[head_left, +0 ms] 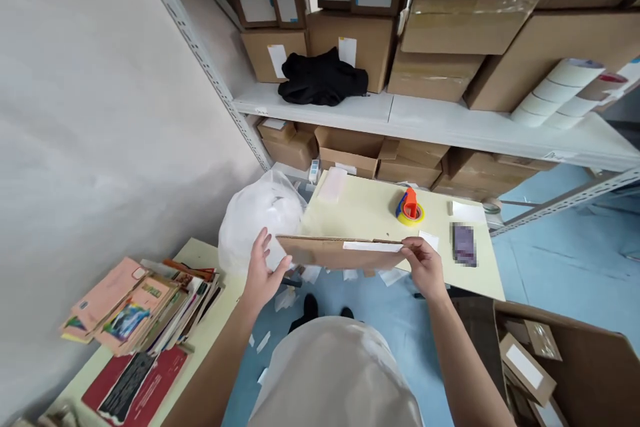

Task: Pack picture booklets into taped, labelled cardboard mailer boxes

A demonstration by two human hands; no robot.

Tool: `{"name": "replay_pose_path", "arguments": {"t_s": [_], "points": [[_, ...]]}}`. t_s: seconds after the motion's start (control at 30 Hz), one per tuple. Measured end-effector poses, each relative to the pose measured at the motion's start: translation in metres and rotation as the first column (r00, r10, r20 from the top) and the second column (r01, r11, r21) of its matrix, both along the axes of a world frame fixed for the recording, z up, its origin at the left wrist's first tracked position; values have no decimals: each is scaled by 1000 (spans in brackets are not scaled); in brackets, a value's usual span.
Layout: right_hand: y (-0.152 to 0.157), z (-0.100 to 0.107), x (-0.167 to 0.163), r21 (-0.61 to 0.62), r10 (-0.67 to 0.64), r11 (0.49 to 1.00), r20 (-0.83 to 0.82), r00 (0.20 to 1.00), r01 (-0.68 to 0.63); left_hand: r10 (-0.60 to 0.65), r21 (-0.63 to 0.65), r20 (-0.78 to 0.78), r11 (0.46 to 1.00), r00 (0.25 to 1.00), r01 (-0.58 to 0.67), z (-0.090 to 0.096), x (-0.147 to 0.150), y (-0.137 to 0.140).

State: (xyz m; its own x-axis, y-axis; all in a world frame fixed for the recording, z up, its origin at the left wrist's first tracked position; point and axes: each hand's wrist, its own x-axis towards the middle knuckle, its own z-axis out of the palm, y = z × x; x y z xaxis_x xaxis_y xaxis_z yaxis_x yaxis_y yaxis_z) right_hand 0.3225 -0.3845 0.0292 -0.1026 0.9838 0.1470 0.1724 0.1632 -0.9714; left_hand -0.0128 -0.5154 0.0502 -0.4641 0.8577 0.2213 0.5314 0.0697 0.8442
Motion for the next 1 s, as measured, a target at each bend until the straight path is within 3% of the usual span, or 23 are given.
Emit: {"name": "replay_pose_path", "arguments": {"t_s": [0.07,0.13,0.27,0.37,0.57,0.77,1.0], "points": [[7,-6,1,19,-51,999,16,999,51,-57,45,-246,996,968,71,9,7,25],[14,-11,-3,-3,-92,996,22,996,92,-155,37,-448,981,880,191,14,13,51],[30,-10,-15,-55,-142,988,18,990,143,-286,-81,-633,948,720,307,10,16,100],[42,1,-24,-23,-179,983,29,983,180,-309,-104,-663,940,682,324,1,10,133],[58,16,-35,38,-257,966,69,964,255,-294,-6,-632,927,717,375,-11,-5,186],[63,7,-40,18,-329,944,102,939,329,-380,-44,-638,886,670,461,-26,-11,219],[82,-13,-41,-22,-351,934,106,930,356,-410,-25,-616,864,673,503,-52,-10,238]]}}
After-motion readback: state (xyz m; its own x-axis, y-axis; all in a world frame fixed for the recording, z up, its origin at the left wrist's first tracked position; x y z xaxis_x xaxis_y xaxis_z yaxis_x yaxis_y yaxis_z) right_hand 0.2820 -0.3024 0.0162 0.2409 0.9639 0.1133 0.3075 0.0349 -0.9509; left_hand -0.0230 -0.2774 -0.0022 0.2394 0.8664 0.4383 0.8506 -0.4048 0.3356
